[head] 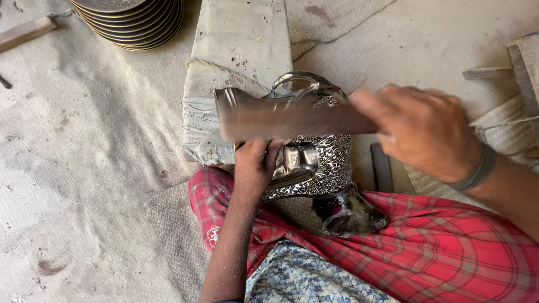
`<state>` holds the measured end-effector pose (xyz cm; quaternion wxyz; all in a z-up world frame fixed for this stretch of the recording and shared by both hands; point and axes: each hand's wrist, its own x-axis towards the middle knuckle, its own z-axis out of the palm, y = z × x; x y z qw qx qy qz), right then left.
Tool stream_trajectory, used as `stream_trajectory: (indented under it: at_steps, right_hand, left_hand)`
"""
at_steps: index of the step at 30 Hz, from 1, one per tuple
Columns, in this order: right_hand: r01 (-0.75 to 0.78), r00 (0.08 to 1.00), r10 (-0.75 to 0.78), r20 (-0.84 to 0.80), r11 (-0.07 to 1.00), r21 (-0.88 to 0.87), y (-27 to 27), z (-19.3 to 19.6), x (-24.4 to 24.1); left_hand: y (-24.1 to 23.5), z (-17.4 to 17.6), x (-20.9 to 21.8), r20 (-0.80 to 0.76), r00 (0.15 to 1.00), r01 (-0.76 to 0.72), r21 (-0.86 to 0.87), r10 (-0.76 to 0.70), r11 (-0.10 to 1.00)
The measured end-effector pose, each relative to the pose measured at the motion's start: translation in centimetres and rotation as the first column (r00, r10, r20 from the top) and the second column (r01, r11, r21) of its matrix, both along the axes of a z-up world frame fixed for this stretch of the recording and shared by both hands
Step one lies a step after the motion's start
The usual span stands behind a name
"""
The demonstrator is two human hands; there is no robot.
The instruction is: The person uses a hammer and a small chisel to engrave decorative patterns onto a silver-colored metal elephant figurine. The person holds the figurine steady with one hand while striking the chisel with the other to create detailed surface textures.
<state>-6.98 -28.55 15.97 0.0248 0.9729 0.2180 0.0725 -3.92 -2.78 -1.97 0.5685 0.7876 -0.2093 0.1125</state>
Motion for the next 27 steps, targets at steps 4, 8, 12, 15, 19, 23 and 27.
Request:
stream_trajectory:
  at_steps: [4, 8, 12, 15, 19, 23, 27]
  right_hand:
    - [-0.109, 0.993, 0.116, 0.007, 0.908, 0.406, -0.7, -0.2, -0.2]
    - [-0.086, 0.996, 0.08, 0.032, 0.959, 0.27, -1.0, -0.8, -0.1]
    - [-0.083, 0.996, 0.085, -0.005, 0.981, 0.175, -1.5, -0.2, -0.3]
    - [-0.061, 0.996, 0.06, 0.064, 0.998, 0.014, -1.6, 0.1, -1.5]
    - [-0.064, 0.996, 0.054, 0.065, 0.986, 0.157, -2.3, -0.3, -2.0]
    - [0.219, 0.958, -0.232, -0.168, 0.971, -0.096, -4.8, -1.0, -1.6]
    - [0.278, 0.918, -0.27, -0.291, 0.961, -0.018, -7.2, -3.4, -1.2]
  left_hand:
    - [-0.1, -0.3, 0.0, 0.045, 0.999, -0.001, -0.071, 0.004, 0.998]
    - [0.2, -0.7, -0.1, 0.053, 0.998, 0.016, -0.022, -0.014, 1.0]
    - [0.2, -1.4, -0.1, 0.081, 0.997, -0.013, 0.001, 0.013, 1.0]
    - [0.6, -2.0, -0.2, 0.121, 0.992, 0.035, -0.022, -0.032, 0.999]
    - [0.8, -1.6, 0.1, -0.005, 0.998, 0.067, 0.099, -0.066, 0.993]
    - [0.7, 0.5, -0.2, 0.054, 0.997, -0.038, -0.222, 0.051, 0.974]
    - [0.1, 2.6, 0.8, -0.249, 0.958, -0.196, -0.198, 0.144, 0.96]
